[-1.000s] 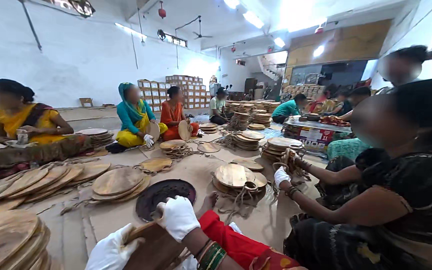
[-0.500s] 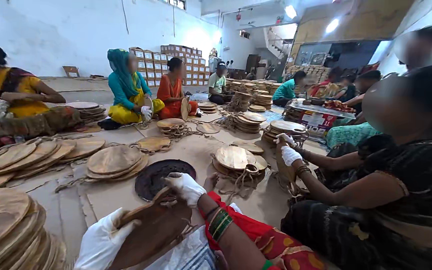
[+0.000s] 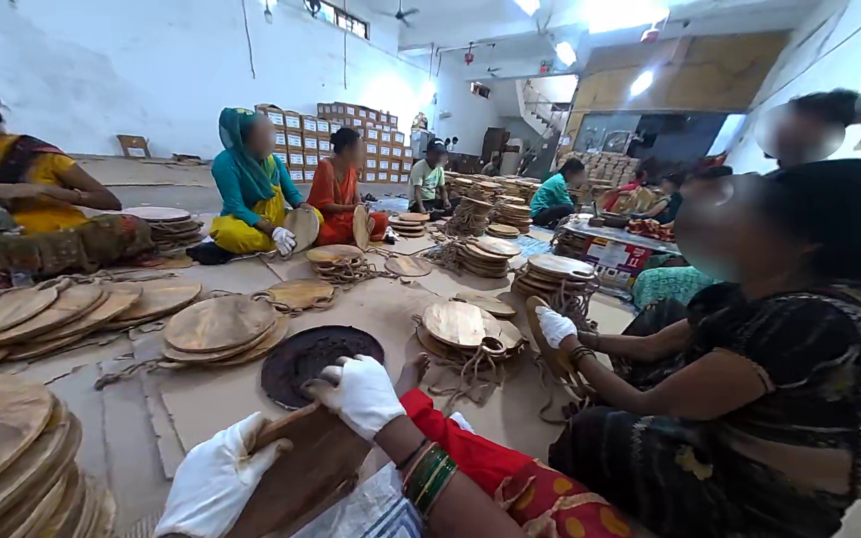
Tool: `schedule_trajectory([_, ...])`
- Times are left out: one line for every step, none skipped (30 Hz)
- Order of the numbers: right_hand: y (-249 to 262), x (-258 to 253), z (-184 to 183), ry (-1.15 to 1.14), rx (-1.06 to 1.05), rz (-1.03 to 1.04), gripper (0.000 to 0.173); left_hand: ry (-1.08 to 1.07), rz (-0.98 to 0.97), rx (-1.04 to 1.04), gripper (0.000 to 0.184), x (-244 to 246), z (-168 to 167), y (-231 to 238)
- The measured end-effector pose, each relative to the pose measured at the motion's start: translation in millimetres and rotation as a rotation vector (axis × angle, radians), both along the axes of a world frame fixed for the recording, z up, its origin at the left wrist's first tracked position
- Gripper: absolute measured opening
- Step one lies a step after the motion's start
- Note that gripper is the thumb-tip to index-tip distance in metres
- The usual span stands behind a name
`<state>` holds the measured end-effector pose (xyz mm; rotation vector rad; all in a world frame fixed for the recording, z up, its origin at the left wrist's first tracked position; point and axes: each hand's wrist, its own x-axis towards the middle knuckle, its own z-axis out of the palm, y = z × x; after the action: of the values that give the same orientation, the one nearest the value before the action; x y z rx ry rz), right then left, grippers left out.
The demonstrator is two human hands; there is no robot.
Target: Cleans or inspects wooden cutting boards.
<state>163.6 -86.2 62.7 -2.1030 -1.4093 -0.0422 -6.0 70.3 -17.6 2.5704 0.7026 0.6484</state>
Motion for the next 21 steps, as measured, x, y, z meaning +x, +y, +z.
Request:
schedule_trajectory([3.2, 0.5, 2.3, 0.0, -0.045, 0.039, 0.032, 0.037, 0.01, -0.023, 0.039, -1.2, 13.3, -10.7])
schedule_trajectory([6.6, 2.6, 4.7, 0.053, -0.076, 0.056, 0.035, 0.105, 0.043, -0.103, 0.041, -3.2, 39.4, -31.6])
schedule_trajectory([9.1, 4.7, 8.6, 0.145, -0.108, 0.058, 0.036, 0.176, 0.08, -0.203, 0.043, -4.9, 71.1, -57.7])
schedule_trajectory([10.7, 7.0, 12.9, 0.242, -0.143, 0.049, 0.037, 0.198, 0.112, -0.251, 0.044, -5.9, 92.4, -77.2])
schedule_trajectory([10.6, 9.3, 15.5, 0.333, -0.174, 0.033, 0.037, 0.197, 0.137, -0.265, 0.043, -6.8, 101.5, -87.4])
schedule_trajectory([8.4, 11.7, 14.0, 0.406, -0.196, 0.016, 0.037, 0.188, 0.142, -0.251, 0.041, -8.3, 98.9, -87.3])
schedule_trajectory([4.5, 15.3, 6.7, 0.459, -0.195, 0.004, 0.037, 0.161, 0.129, -0.202, 0.039, -9.8, 84.5, -76.8])
schedule_trajectory([1.0, 20.3, -3.6, 0.492, -0.176, 0.011, 0.037, 0.091, 0.101, -0.102, 0.035, -11.4, 56.5, -55.4])
schedule_trajectory([-1.8, 25.3, -16.0, 0.508, -0.131, 0.035, 0.036, -0.078, 0.065, 0.041, 0.03, -12.1, 16.4, -25.8])
schedule_trajectory([-4.9, 26.8, -23.5, 0.521, -0.062, 0.074, 0.036, -0.173, 0.033, 0.062, 0.026, -14.6, -7.1, -5.1])
schedule_trajectory([-5.6, 20.6, -19.6, 0.501, -0.018, 0.095, 0.034, -0.201, 0.019, 0.038, 0.025, -19.0, -16.5, 4.8])
schedule_trajectory([-6.1, 12.5, -10.1, 0.46, -0.024, 0.12, 0.029, -0.206, 0.021, -0.004, 0.025, -24.0, -18.8, 7.5])
schedule_trajectory([-6.5, 3.7, 3.9, 0.387, -0.063, 0.16, 0.026, -0.213, 0.033, -0.039, 0.026, -28.0, -19.9, 7.6])
schedule_trajectory([-6.3, 0.1, 10.6, 0.248, -0.093, 0.209, 0.036, -0.232, 0.046, -0.062, 0.028, -30.7, -21.4, 7.0])
schedule_trajectory([-5.3, 1.2, 8.5, 0.117, -0.087, 0.249, 0.043, -0.267, 0.065, -0.088, 0.03, -32.8, -24.5, 5.7])
schedule_trajectory([-3.3, 6.0, 0.6, 0.032, -0.055, 0.28, 0.04, -0.313, 0.089, -0.117, 0.031, -34.8, -30.0, 4.4])
schedule_trajectory([0.5, 8.8, -5.9, 0.031, -0.064, 0.256, 0.034, -0.359, 0.112, -0.145, 0.031, -36.6, -37.2, 4.1])
schedule_trajectory([3.3, 1.6, -0.9, 0.159, -0.155, 0.152, 0.028, -0.403, 0.125, -0.176, 0.03, -38.5, -44.1, 4.3])
schedule_trajectory([9.1, 9.1, -13.7, 0.247, -0.107, 0.158, 0.025, -0.434, 0.135, -0.2, 0.029, -40.7, -48.3, 3.9])
schedule_trajectory([12.9, 11.9, -24.4, 0.331, -0.036, 0.148, 0.031, -0.453, 0.138, -0.219, 0.027, -43.0, -49.2, 2.5])
schedule_trajectory([13.1, 6.4, -24.3, 0.407, -0.003, 0.103, 0.034, -0.46, 0.144, -0.231, 0.026, -44.6, -49.5, 1.5])
